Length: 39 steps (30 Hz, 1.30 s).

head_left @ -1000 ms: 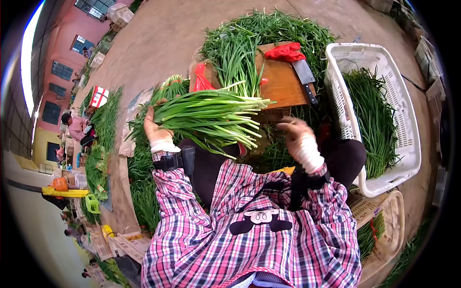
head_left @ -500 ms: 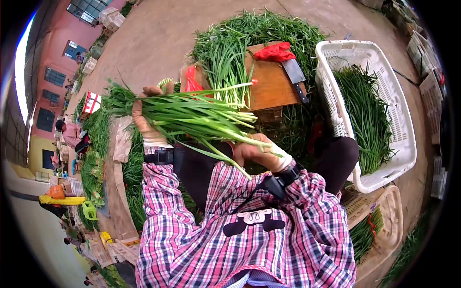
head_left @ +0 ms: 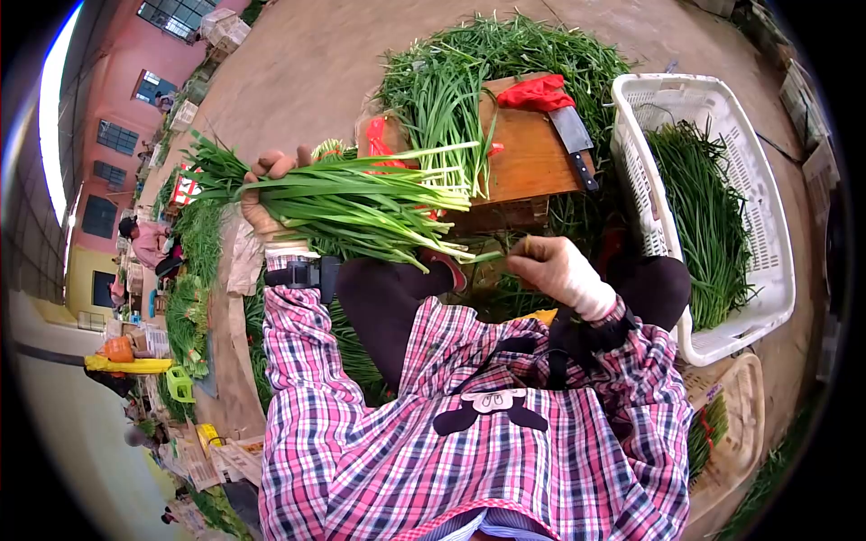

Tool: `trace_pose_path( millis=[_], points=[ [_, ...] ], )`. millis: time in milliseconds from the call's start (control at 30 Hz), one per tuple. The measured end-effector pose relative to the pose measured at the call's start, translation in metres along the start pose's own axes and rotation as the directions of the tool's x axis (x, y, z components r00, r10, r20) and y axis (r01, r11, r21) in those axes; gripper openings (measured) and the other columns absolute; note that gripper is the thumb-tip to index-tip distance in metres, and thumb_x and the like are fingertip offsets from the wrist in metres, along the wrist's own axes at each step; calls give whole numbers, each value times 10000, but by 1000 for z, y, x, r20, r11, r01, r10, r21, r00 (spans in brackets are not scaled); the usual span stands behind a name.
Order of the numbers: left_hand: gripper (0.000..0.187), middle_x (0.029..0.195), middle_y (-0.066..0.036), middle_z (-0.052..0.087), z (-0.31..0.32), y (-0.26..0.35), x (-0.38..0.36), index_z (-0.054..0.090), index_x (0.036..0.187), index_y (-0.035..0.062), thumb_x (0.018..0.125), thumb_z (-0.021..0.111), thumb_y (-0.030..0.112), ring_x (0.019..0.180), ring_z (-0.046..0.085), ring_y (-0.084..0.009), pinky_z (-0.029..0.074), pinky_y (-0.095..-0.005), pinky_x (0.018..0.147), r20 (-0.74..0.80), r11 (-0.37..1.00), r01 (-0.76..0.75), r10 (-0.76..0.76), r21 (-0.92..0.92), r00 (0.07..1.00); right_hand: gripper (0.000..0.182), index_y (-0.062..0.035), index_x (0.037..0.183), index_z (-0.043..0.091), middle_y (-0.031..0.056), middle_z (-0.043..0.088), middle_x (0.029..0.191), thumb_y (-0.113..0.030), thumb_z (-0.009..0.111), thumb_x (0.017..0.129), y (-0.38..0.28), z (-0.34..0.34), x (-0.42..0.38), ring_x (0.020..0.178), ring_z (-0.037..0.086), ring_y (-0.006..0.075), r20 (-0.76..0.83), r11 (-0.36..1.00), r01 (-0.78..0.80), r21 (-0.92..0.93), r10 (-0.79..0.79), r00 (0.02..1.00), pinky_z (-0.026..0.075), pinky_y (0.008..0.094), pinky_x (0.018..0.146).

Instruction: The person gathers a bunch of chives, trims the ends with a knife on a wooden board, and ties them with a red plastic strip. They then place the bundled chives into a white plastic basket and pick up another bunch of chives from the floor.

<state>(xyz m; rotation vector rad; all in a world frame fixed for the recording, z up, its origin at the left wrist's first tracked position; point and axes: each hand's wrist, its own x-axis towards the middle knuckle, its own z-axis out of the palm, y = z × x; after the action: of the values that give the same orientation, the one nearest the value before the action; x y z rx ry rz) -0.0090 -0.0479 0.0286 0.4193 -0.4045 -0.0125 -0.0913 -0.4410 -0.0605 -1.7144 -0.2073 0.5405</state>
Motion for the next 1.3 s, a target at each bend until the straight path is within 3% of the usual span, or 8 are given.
trace_pose_path(
  millis=[167,367,633,767,833,967,1033,1300],
  points=[
    [182,987,-28,604,23,-24,0,577,880,50,846,678,198,853,563,-148,307,-508,1151,-32,957,18,-9,290,999,301,-14,1148,634,12,608,695,-178,658,897,-26,42,36,507,544,90,112,873,-71,482,19,994,461,237,488],
    [186,1028,-67,631,12,-25,5,563,924,45,847,663,181,948,630,-216,315,-548,1137,26,978,8,-13,209,1000,192,-22,973,651,10,583,625,-202,656,906,-26,67,52,476,511,75,102,900,-80,428,40,994,393,217,415],
    [114,982,-57,647,-9,-12,3,623,872,39,829,669,134,855,613,-198,306,-489,1139,-133,982,-60,84,179,987,102,-35,901,660,23,666,774,-135,639,900,-16,46,24,654,597,78,322,820,-7,573,-217,922,489,238,628],
    [133,896,-40,615,-29,1,-3,601,895,22,824,669,111,833,587,-176,322,-475,1127,-258,991,-112,129,78,958,104,-19,940,677,-3,665,778,-110,641,909,12,20,6,716,602,71,476,900,-98,424,-130,870,498,235,648],
    [158,866,-34,603,-20,0,-6,589,912,13,820,670,112,832,587,-167,337,-421,1124,-222,994,-78,94,79,971,124,-32,937,686,67,714,820,-144,660,891,21,-3,-4,766,682,150,446,1000,18,4,-18,895,539,298,715],
    [173,836,-30,597,-15,3,-9,593,910,19,807,680,128,832,587,-157,362,-379,1111,-208,992,-89,105,85,972,288,-113,1031,695,149,689,818,-312,662,826,53,-24,-12,794,679,317,235,464,203,-862,13,972,537,409,712],
    [181,839,-29,598,-13,3,-8,594,910,19,802,684,133,833,587,-156,369,-387,1104,-202,988,-111,131,109,971,289,-111,1062,693,143,698,812,-285,687,832,24,-21,-15,765,686,312,42,764,274,-584,-308,950,545,382,689],
    [219,837,-72,658,25,-28,3,651,921,30,857,658,238,1011,624,-344,431,-513,1031,-308,949,107,-11,297,951,421,-44,1256,618,-1,658,718,-161,711,862,-37,41,43,531,555,49,79,962,-27,271,6,997,436,220,478]
  ],
)
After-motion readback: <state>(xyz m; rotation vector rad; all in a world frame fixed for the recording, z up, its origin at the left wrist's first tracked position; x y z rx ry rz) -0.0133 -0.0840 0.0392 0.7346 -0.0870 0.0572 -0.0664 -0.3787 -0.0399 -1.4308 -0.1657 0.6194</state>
